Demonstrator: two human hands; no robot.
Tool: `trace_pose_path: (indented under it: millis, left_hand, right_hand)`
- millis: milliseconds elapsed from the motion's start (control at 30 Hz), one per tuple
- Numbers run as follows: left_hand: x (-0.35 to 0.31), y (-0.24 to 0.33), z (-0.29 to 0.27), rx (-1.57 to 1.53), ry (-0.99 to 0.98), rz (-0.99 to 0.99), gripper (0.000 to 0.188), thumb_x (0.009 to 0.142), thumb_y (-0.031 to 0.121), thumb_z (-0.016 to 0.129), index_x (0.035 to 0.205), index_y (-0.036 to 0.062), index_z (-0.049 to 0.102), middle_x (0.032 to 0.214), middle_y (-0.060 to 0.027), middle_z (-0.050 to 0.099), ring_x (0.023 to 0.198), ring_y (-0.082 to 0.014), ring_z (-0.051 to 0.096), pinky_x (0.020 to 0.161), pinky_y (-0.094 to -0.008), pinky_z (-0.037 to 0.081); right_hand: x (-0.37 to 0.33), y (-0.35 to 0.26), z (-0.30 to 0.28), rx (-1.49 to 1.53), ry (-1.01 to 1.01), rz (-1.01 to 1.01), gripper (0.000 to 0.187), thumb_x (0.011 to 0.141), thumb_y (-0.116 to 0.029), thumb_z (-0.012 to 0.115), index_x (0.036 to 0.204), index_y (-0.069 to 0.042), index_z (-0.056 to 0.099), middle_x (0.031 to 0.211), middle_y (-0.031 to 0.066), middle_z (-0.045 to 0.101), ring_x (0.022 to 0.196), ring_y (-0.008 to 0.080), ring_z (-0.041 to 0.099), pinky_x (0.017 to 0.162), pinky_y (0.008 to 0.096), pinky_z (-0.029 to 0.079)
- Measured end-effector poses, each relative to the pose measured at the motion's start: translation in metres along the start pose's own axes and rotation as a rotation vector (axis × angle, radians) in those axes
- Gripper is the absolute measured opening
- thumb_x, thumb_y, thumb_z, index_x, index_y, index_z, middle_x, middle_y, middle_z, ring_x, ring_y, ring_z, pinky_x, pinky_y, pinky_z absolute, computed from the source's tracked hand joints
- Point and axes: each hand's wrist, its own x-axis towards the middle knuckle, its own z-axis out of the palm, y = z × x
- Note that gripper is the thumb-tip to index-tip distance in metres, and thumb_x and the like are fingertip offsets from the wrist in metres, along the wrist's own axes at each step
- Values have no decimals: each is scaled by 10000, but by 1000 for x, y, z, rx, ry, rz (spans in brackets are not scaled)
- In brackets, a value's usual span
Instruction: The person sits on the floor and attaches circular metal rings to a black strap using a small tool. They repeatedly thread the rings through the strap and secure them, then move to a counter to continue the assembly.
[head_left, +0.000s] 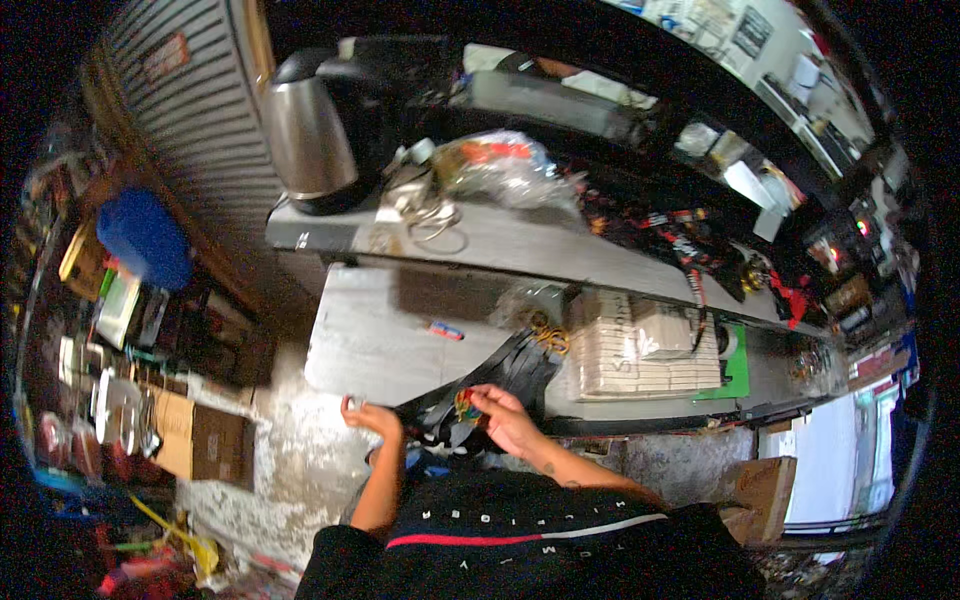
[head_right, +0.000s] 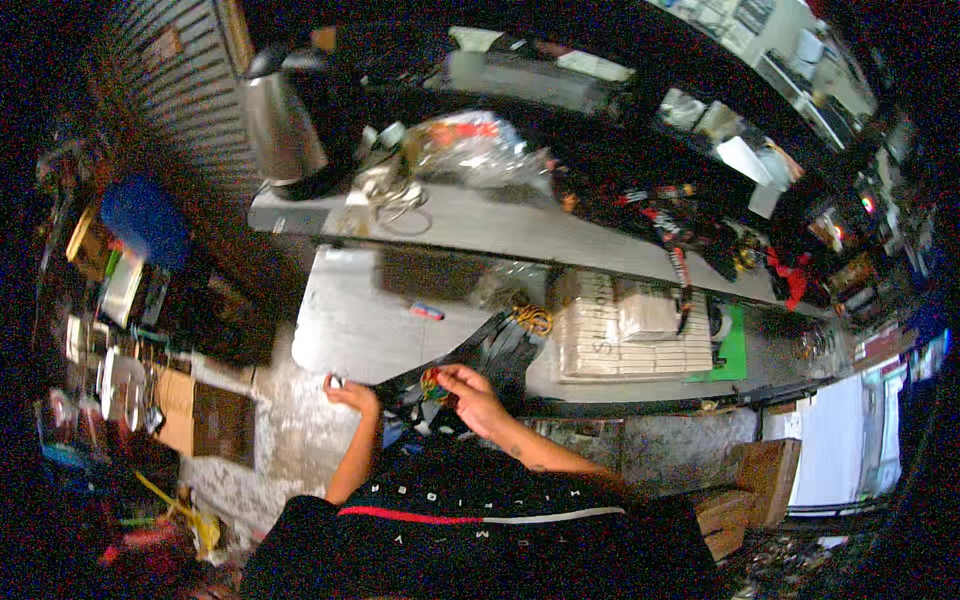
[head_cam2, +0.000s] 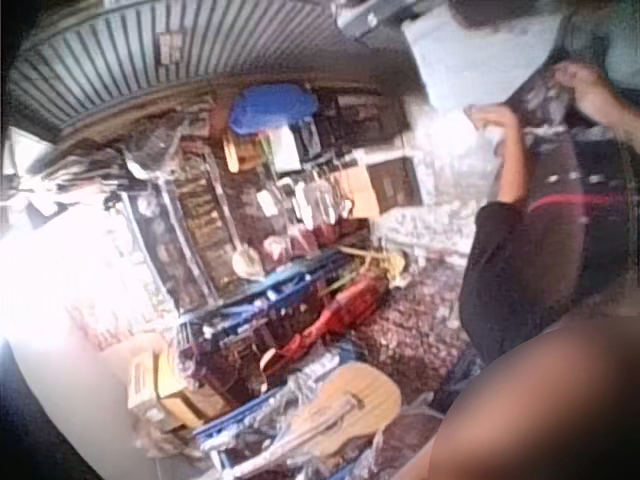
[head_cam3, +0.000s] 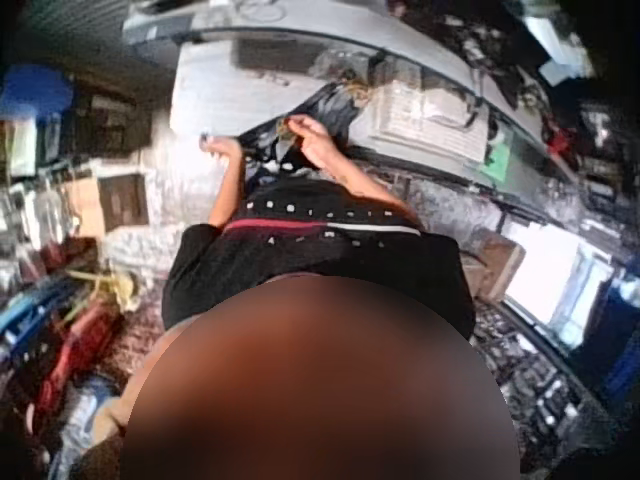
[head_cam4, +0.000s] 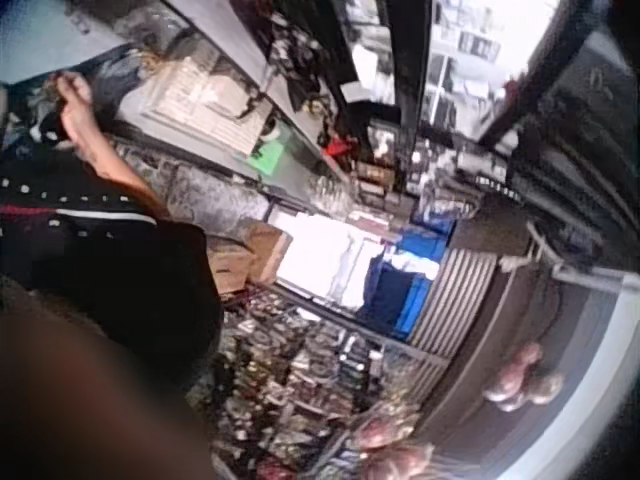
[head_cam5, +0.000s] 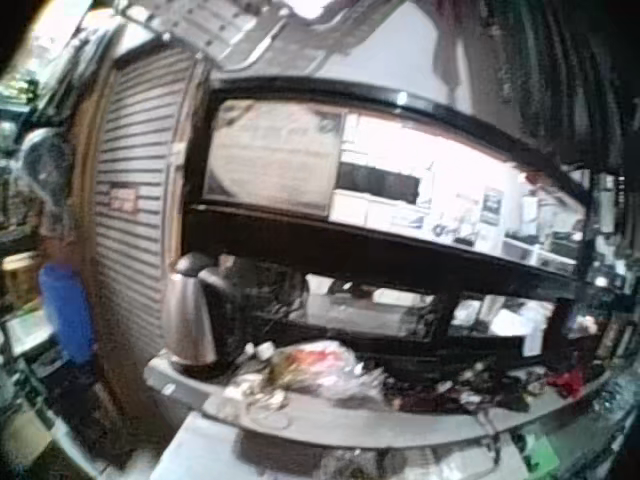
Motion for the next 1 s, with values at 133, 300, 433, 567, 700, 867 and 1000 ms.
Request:
trace_pose_path:
  millis: [133, 300, 433, 567, 700, 867, 1000]
  left_hand:
    - [17, 2, -4, -29, -38, -105, 461, 783, -99, 473, 1234, -41, 399, 1244, -291, 373, 1079, -413, 507, 927, -482, 452]
    - [36, -65, 4, -595, -74, -693, 674, 646, -130, 758, 1173, 132, 428, 1008, -185, 546, 763, -251, 615, 590, -363, 573]
    - [51, -100, -6, -1356, -343, -1103, 577, 783, -34, 673, 1267, 127, 403, 1132, -292, 615, 982, -363, 661, 858, -468, 549]
    - [64, -84, -20, -1045, -463, -1105, 838, 800, -130, 650, 1449, 63, 156, 1061, -228, 649, 931, -299, 684, 744, -361, 589]
    - [63, -57, -34, -1095, -527, -1252, 940, 798, -114, 669, 1495, 183, 113, 1119, -189, 641, 895, -255, 679, 711, -307, 584]
    - [56, -34, -52, -988, -478, -1275, 681, 825, -41, 683, 1426, 121, 408, 1131, -105, 643, 890, -146, 636, 720, -239, 546]
    - [59, -25, -64, -907, -566, -1296, 631, 835, -15, 687, 1404, 118, 450, 1121, -88, 658, 928, -136, 637, 771, -229, 530]
  right_hand:
    - [-12, -10, -4, -10, -8, 6, 166, 958, -110, 587, 1117, -63, 593, 1080, 32, 657, 1004, 131, 621, 891, 284, 494]
    - [-45, -16, -30, -75, 51, -22, 143, 957, -119, 586, 1089, -65, 600, 1085, 46, 662, 1008, 149, 618, 914, 314, 484]
    - [-66, -25, -44, -77, 67, -86, 152, 969, -158, 576, 1105, -91, 583, 1130, 33, 628, 1066, 142, 577, 943, 323, 457]
    - [-76, -32, -44, -32, 108, -45, 192, 959, -169, 599, 1133, -96, 561, 1106, 25, 624, 1031, 137, 582, 935, 305, 450]
    - [-75, -28, -43, 1, 112, 1, 195, 967, -174, 588, 1141, -92, 557, 1119, 26, 621, 1052, 137, 580, 942, 303, 445]
    - [-61, -14, -42, 78, 129, 107, 191, 976, -156, 561, 1155, -90, 548, 1084, 33, 627, 1025, 139, 584, 959, 305, 437]
    - [-29, -1, -34, 6, -20, 176, 201, 985, -176, 494, 1163, -90, 523, 957, 38, 601, 924, 164, 596, 874, 383, 481]
